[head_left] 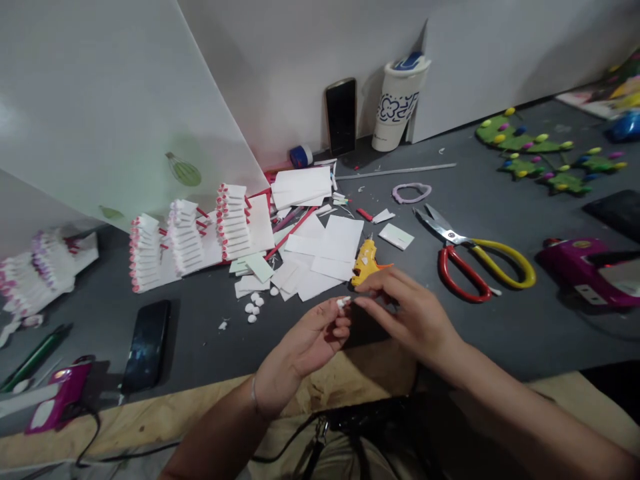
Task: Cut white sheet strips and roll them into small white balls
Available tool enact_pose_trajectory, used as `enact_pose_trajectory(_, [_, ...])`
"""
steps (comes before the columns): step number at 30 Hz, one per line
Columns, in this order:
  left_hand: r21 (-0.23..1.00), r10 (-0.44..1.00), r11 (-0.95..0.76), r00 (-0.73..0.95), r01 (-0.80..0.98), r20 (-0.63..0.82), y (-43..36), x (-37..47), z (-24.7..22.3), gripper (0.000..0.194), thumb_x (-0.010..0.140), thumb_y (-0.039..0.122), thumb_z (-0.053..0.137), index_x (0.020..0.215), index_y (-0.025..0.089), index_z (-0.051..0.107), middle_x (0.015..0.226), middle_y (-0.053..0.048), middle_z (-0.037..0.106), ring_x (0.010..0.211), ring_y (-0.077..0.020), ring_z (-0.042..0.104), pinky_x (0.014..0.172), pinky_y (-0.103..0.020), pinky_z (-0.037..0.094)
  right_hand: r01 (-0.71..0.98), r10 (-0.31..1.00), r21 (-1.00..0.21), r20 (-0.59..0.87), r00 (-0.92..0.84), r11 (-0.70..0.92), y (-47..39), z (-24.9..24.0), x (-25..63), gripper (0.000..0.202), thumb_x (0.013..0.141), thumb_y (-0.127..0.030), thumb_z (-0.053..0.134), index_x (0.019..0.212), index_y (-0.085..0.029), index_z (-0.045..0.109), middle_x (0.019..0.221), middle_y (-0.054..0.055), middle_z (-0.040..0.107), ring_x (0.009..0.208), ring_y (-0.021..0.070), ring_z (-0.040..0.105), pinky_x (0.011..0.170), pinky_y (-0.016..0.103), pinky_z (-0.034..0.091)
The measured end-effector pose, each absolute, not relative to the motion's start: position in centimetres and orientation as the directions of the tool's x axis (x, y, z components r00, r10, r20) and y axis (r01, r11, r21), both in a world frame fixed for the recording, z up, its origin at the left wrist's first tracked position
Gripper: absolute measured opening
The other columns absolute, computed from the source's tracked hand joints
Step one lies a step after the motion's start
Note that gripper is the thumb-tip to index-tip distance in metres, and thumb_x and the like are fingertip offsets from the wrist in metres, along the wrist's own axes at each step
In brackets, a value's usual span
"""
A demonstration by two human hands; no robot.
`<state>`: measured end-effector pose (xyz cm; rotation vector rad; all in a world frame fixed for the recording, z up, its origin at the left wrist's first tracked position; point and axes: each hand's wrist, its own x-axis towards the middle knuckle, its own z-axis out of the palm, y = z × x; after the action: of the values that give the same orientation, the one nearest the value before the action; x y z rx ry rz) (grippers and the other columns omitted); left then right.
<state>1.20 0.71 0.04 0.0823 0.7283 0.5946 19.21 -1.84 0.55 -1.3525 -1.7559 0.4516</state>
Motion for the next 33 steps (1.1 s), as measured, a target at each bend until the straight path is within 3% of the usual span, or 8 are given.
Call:
enact_pose_trajectory(2, [0.203,0.546,0.806,0.563,-0.556,-0.621,1.0,1.2,0.3,0.004,0.087,0.008,0.060,0.085,0.006,0.062,0.075,-0.002,0.052,0.060,-0.0037,0.048,0.047,-0.009,0.039,0.746,0.905,-0.586,0.422,-0.052,0.317,-1.6,0.4,20.5,0.012,0.092,-0.026,0.054,0.097,-0.019,0.062,0.094,0.009,0.066,0.086,0.0213,0.062,0.073,0.033,0.051])
enact_pose_trajectory(6, [0.113,0.570,0.731,0.512,-0.673,-0.643,1.7,0.9,0.6,0.019,0.097,0.013,0.043,0.090,0.006,0.060,0.071,-0.001,0.048,0.057,-0.0050,0.046,0.046,-0.011,0.040,0.931,0.927,-0.264,0.342,-0.152,0.250,-1.3,-0.8,22.1,0.029,0.087,-0.034,0.061,0.110,-0.015,0.060,0.110,0.015,0.064,0.096,0.0308,0.057,0.081,0.042,0.049])
enact_pose_trajectory(11, [0.125,0.619,0.717,0.544,-0.686,-0.567,1.9,0.5,0.1,0.019,0.097,0.022,0.046,0.091,0.009,0.060,0.073,-0.001,0.049,0.058,-0.0076,0.046,0.046,-0.015,0.040,0.965,0.958,-0.182,0.251,-0.140,0.189,-1.1,-2.6,21.7,0.044,0.085,-0.034,0.064,0.120,-0.010,0.053,0.108,0.018,0.062,0.095,0.0322,0.056,0.077,0.041,0.048])
enact_pose_trajectory(18, [0.130,0.639,0.703,0.540,-0.700,-0.547,2.1,0.3,0.0,0.022,0.098,0.023,0.045,0.093,0.009,0.061,0.072,0.000,0.049,0.057,-0.0065,0.045,0.045,-0.015,0.038,0.919,0.938,-0.324,0.328,-0.114,0.225,-0.2,-2.8,22.7,0.019,0.088,-0.027,0.052,0.100,-0.014,0.059,0.089,0.014,0.062,0.084,0.0290,0.059,0.074,0.040,0.048])
enact_pose_trajectory(21, [0.143,0.663,0.675,0.509,-0.724,-0.549,2.2,0.3,0.2,0.023,0.098,0.023,0.043,0.093,0.010,0.061,0.071,0.000,0.048,0.056,-0.0063,0.045,0.043,-0.015,0.037,0.812,0.946,-0.558,0.323,0.023,0.171,-0.4,-1.4,23.1,0.022,0.086,-0.033,0.053,0.100,-0.017,0.057,0.088,0.011,0.063,0.078,0.0250,0.061,0.068,0.035,0.049])
enact_pose_trajectory(25, [0.132,0.673,0.655,0.494,-0.744,-0.550,2.3,0.2,0.5,0.023,0.098,0.024,0.044,0.094,0.011,0.062,0.069,0.001,0.047,0.055,-0.0063,0.044,0.043,-0.014,0.036,0.458,0.996,-0.886,0.084,0.000,0.075,-1.7,0.8,22.1,0.022,0.089,-0.036,0.048,0.103,-0.020,0.053,0.083,0.004,0.062,0.061,0.0152,0.057,0.052,0.025,0.046])
enact_pose_trajectory(29, [0.095,0.658,0.668,0.525,-0.738,-0.540,2.2,0.1,0.4,0.025,0.098,0.025,0.043,0.094,0.010,0.062,0.070,0.000,0.050,0.056,-0.0069,0.047,0.044,-0.015,0.039,0.415,0.980,-0.888,0.169,-0.105,0.198,-3.3,2.0,19.7,0.013,0.086,-0.033,0.056,0.084,-0.022,0.049,0.068,-0.003,0.056,0.054,0.0111,0.050,0.048,0.020,0.041])
enact_pose_trajectory(33, [0.051,0.629,0.671,0.532,-0.739,-0.567,2.2,0.0,0.3,0.024,0.098,0.025,0.044,0.096,0.010,0.063,0.070,0.000,0.053,0.056,-0.0068,0.050,0.046,-0.016,0.041,0.492,0.919,-0.778,0.294,-0.262,0.390,-4.1,1.9,18.1,0.021,0.082,-0.035,0.064,0.086,-0.023,0.047,0.064,-0.005,0.056,0.049,0.0097,0.050,0.046,0.019,0.039])
